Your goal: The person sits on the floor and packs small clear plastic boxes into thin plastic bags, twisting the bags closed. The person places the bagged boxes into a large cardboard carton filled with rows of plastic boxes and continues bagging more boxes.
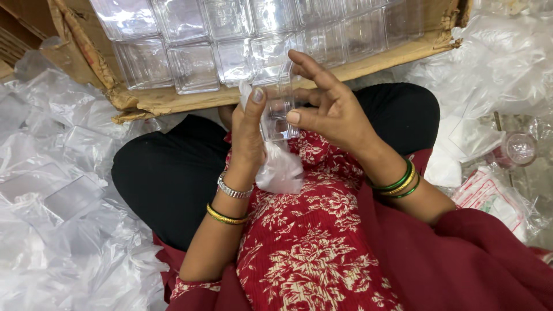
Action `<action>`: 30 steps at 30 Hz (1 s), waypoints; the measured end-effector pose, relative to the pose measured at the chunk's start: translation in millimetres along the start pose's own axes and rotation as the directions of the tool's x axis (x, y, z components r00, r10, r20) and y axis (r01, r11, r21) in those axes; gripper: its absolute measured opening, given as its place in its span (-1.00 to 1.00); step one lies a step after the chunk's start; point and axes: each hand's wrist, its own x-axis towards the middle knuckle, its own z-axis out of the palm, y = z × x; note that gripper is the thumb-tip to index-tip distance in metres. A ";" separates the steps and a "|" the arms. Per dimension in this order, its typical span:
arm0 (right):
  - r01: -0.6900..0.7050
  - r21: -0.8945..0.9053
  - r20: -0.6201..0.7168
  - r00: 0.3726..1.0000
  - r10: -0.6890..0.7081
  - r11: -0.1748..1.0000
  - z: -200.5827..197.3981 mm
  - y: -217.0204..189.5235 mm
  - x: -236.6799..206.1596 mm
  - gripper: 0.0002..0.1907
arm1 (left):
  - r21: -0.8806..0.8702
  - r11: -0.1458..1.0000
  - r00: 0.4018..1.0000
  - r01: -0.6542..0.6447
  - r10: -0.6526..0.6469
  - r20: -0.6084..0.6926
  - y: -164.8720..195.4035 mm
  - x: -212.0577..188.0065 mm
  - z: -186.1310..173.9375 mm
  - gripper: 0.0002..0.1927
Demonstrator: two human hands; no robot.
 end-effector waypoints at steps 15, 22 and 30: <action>-0.023 -0.022 0.005 1.000 0.023 0.999 5.8 1.0 -8.4 -0.17 | -0.012 1.000 1.000 -0.019 0.019 0.002 -0.3 -3.7 0.4 -0.24; -0.066 -0.003 0.024 0.998 0.066 0.998 1.8 -9.8 -6.7 -0.16 | 0.071 0.997 0.997 -0.039 0.034 0.066 -0.2 -1.4 6.9 -0.21; -0.066 -0.775 -0.326 0.894 -0.308 0.628 -70.7 -3.5 29.2 -0.16 | 0.888 0.449 0.905 -0.100 0.413 -0.107 44.6 15.3 -17.6 -0.46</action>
